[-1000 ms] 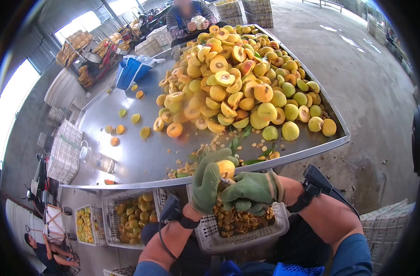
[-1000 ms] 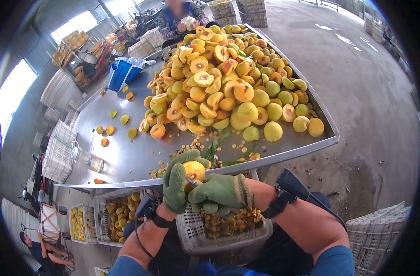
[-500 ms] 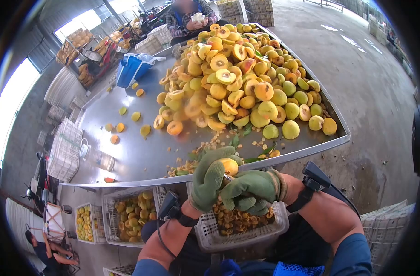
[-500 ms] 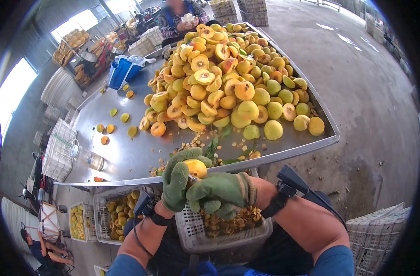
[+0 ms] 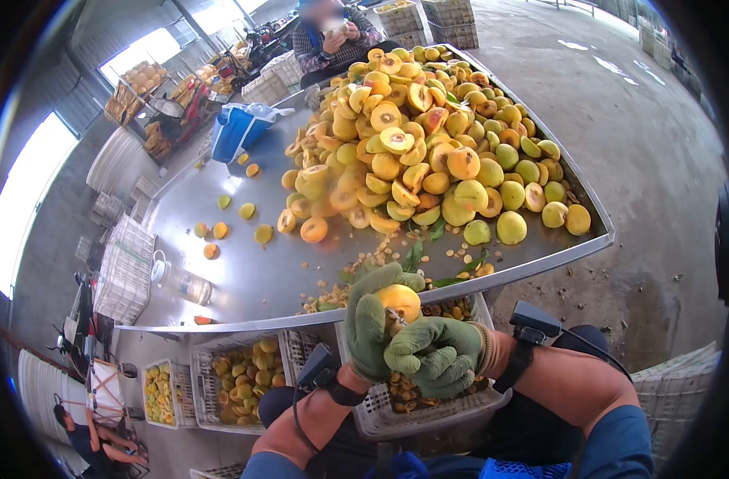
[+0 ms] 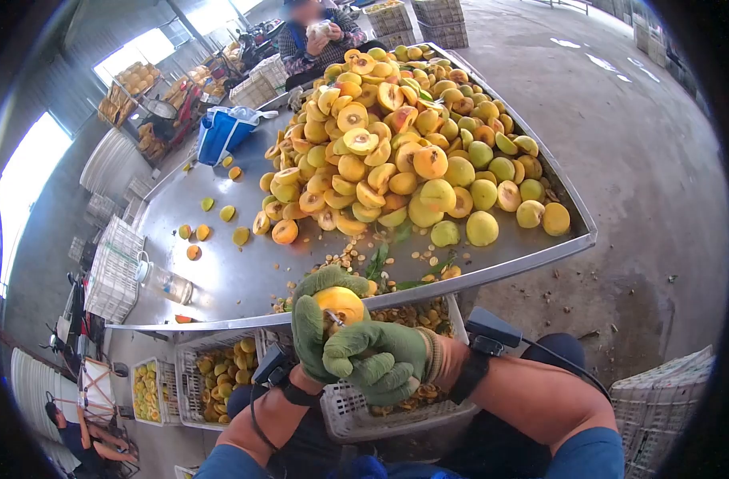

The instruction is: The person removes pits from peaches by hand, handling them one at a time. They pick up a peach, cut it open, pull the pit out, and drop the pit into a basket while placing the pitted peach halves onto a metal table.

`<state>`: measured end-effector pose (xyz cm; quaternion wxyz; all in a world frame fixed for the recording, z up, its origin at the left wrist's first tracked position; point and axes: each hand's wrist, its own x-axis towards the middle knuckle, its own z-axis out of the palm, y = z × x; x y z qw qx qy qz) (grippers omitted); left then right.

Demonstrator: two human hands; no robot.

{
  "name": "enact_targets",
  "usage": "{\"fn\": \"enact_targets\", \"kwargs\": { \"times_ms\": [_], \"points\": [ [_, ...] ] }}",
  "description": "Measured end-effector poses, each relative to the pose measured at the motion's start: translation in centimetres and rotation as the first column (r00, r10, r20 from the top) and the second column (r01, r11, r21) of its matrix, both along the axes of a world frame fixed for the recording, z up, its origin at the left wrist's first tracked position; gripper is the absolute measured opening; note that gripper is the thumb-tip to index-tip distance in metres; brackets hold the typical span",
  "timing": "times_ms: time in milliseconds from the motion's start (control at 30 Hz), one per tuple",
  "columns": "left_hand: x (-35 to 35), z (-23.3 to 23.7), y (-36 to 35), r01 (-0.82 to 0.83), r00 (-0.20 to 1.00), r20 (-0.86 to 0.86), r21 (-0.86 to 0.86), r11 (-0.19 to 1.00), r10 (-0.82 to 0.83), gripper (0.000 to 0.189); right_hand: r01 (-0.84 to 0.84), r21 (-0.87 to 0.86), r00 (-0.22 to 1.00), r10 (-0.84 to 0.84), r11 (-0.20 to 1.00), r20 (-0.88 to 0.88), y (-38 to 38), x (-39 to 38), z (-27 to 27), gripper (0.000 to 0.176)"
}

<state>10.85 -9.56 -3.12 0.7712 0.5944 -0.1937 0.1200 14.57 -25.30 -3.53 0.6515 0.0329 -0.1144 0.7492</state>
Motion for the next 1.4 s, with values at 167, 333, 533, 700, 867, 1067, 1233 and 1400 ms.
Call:
{"fn": "enact_targets", "kwargs": {
  "times_ms": [167,333,533,700,867,1067,1233,1400],
  "points": [
    [1.8,2.1,1.7,0.116,0.968,-0.235,0.107,0.987,-0.088,0.054,0.222,-0.307,0.919,-0.093,0.926,0.382,-1.3,1.2,2.7,0.029],
    [2.4,2.9,2.0,0.108,0.960,-0.279,0.352,0.930,-0.006,0.058,0.248,-0.349,0.904,-0.086,0.903,0.419,-0.7,0.7,2.2,0.029],
    [0.4,1.2,-0.4,-0.030,0.941,-0.337,-0.045,0.999,0.013,0.069,0.081,0.025,0.997,-0.081,0.996,0.013,0.1,-0.4,-0.7,0.029],
    [0.2,1.3,0.4,-0.127,0.877,-0.481,-0.237,0.963,-0.003,0.069,0.049,0.033,0.990,-0.053,0.998,0.133,-0.2,-0.9,-1.2,0.034],
    [0.8,1.1,3.3,-0.256,0.852,-0.517,-0.281,0.925,0.079,0.061,0.245,-0.196,0.863,-0.121,0.949,0.490,-1.2,-2.2,1.8,0.051],
    [-2.3,1.8,5.1,-0.297,0.832,-0.543,-0.261,0.919,0.115,0.062,0.310,-0.398,0.808,-0.019,0.864,0.589,-1.5,-4.9,3.6,0.070],
    [-6.0,1.2,9.4,-0.367,0.838,-0.448,-0.044,0.929,0.310,0.060,0.491,-0.389,0.542,0.076,0.780,0.837,-3.1,-7.8,7.9,0.071],
    [-9.1,1.8,9.8,-0.396,0.849,-0.381,-0.001,0.918,0.366,0.059,0.693,-0.227,0.198,0.122,0.684,0.972,-2.8,-10.3,8.7,0.050]
  ]
}}
